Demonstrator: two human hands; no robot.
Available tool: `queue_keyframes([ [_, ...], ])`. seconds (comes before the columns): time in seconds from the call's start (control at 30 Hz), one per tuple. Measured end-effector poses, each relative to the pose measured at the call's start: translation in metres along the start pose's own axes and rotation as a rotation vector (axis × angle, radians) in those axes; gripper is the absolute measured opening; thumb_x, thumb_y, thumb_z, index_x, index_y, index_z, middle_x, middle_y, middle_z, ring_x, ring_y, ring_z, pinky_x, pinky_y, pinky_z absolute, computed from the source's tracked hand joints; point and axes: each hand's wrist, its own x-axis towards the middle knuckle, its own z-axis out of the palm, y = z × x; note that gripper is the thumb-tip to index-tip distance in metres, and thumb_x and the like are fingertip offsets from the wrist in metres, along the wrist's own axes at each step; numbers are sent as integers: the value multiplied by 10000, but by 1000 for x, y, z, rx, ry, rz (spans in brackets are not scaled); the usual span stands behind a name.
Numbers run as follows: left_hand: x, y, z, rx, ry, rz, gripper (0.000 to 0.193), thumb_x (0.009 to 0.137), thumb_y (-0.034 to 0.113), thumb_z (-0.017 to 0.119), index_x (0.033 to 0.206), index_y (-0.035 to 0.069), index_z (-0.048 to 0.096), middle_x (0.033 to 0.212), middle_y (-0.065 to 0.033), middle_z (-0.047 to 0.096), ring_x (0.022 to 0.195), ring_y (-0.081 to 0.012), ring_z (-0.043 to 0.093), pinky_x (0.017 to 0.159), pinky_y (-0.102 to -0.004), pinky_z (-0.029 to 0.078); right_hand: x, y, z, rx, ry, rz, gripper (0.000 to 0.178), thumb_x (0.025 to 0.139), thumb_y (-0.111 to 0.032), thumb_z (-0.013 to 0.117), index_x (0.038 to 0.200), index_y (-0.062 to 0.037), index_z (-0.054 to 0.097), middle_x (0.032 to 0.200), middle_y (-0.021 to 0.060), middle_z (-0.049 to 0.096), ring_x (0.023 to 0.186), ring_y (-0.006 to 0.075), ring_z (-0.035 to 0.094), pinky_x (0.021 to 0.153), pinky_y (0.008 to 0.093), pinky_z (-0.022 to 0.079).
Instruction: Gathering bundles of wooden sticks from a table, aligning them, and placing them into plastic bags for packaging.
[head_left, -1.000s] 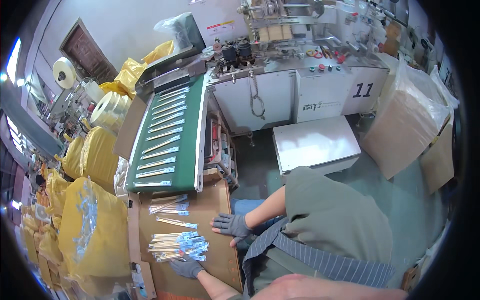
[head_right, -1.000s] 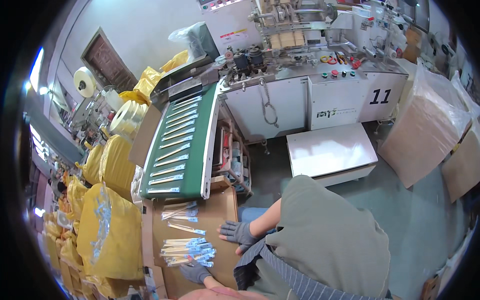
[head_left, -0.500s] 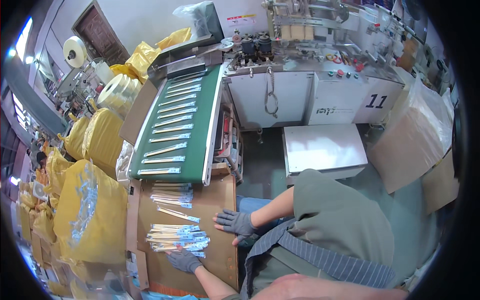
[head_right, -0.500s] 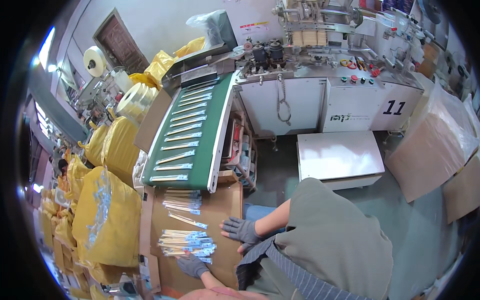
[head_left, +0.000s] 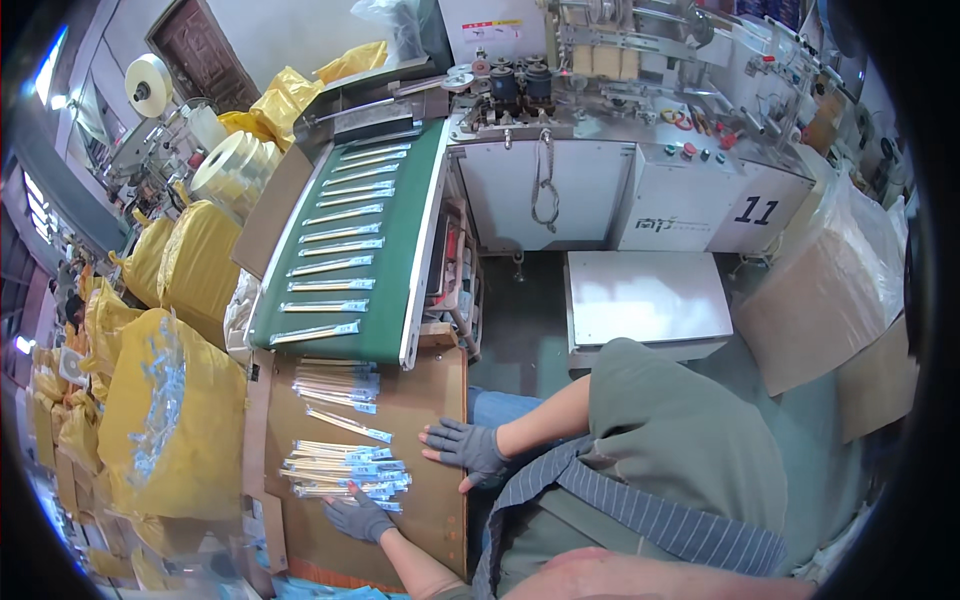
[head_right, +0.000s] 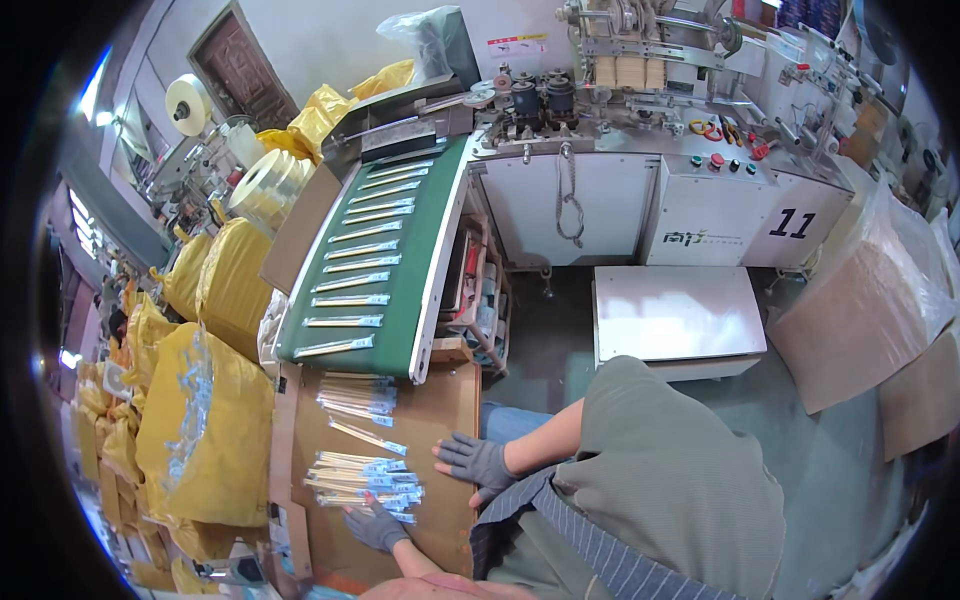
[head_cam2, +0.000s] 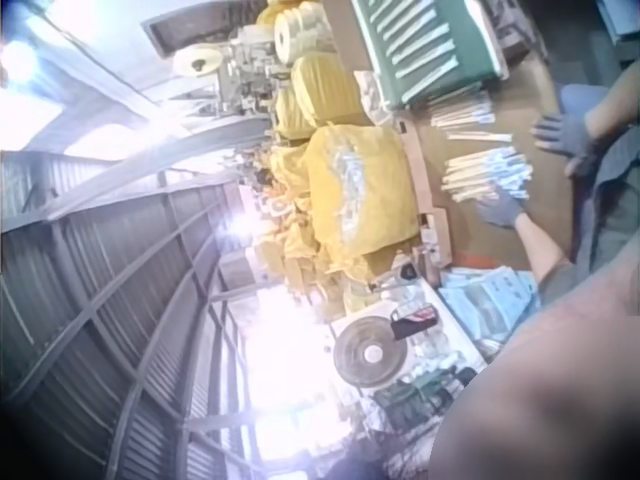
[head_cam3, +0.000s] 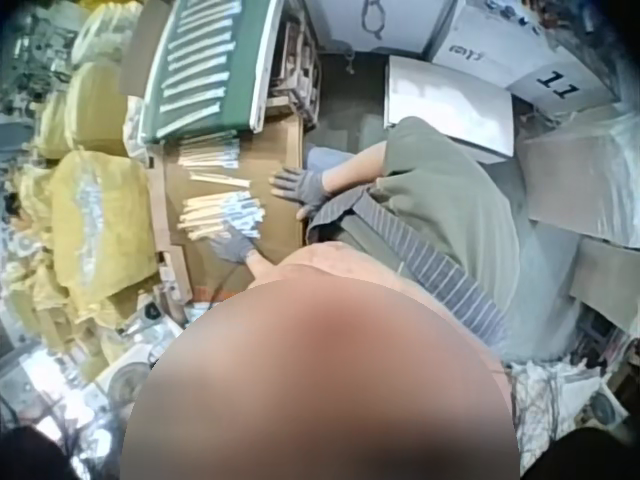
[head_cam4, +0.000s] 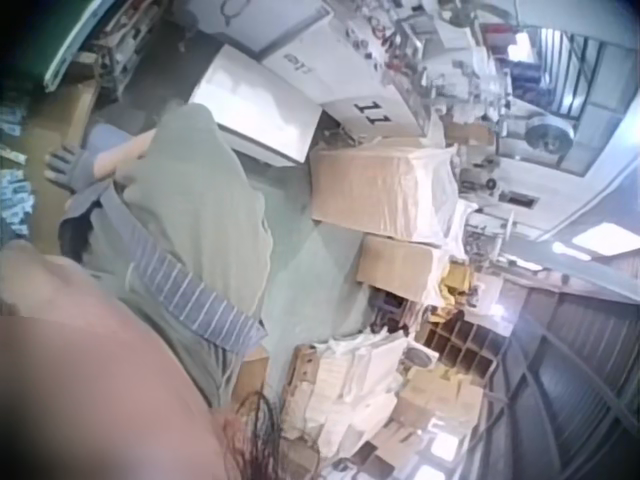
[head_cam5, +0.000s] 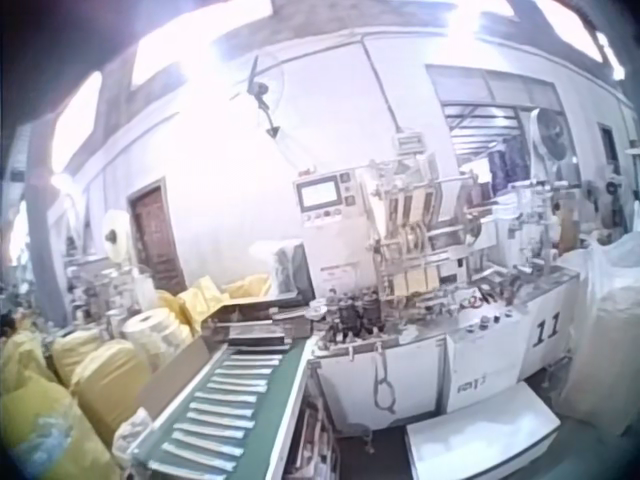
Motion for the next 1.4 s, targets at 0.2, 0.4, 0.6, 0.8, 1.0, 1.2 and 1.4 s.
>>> queue_keyframes([
  [0.2, -1, 3, -3, -10, -7, -21, 740, 883, 576, 460, 1319, -23, 447, 1350, -212, 448, 1249, -339, 413, 1044, -440, 310, 1, -1, -3, -27, -9, 2, 1035, 769, -735, 420, 1431, 31, 202, 1483, 291, 168, 1388, 441, 136, 1101, 568, 83],
  [0.4, 2, -1, 6, -31, -4, -5, 759, 877, 590, 454, 1318, -28, 443, 1351, -212, 446, 1252, -341, 412, 1049, -441, 301, 2, 0, -5, -3, -56, 8, 1057, 755, -747, 416, 1423, 44, 202, 1487, 308, 126, 1392, 451, 100, 1103, 578, 50],
  [0.6, 0, -9, 13, -7, 10, -10, 739, 865, 569, 495, 1295, -31, 460, 1336, -209, 459, 1235, -343, 425, 1038, -443, 311, 3, -2, -4, -5, -94, 8, 1055, 758, -752, 402, 1421, 47, 210, 1482, 306, 147, 1387, 453, 123, 1105, 567, 64],
  [0.8, 2, 1, 5, -82, 25, 30, 726, 866, 548, 505, 1290, -40, 455, 1334, -213, 455, 1247, -342, 409, 1037, -443, 309, 3, -2, -17, -29, -14, 9, 956, 818, -701, 397, 1426, 17, 228, 1470, 283, 199, 1375, 439, 166, 1110, 540, 105],
  [1.0, -1, 1, -3, -105, -10, 31, 693, 879, 479, 517, 1315, -52, 424, 1354, -243, 420, 1259, -370, 389, 1060, -452, 289, 38, 22, -96, 415, 229, -258, 631, 867, -414, 584, 1315, 4, 433, 1345, 236, 418, 1254, 408, 405, 1029, 502, 337],
  [1.2, -5, 3, -13, -142, -22, 56, 671, 871, 396, 569, 1342, -48, 392, 1374, -263, 387, 1259, -407, 377, 1057, -465, 296, 159, 220, -230, -249, 762, -27, 509, 817, -264, 651, 1249, -39, 506, 1254, 194, 524, 1188, 377, 473, 1015, 437, 374],
  [1.4, -6, 5, -11, -132, -24, 101, 628, 878, 352, 578, 1356, -15, 400, 1383, -266, 380, 1258, -406, 386, 1054, -445, 304, 179, 420, -270, -807, 538, 911, 811, 785, -656, 533, 1341, -69, 456, 1316, 188, 498, 1250, 343, 429, 1052, 395, 324],
])
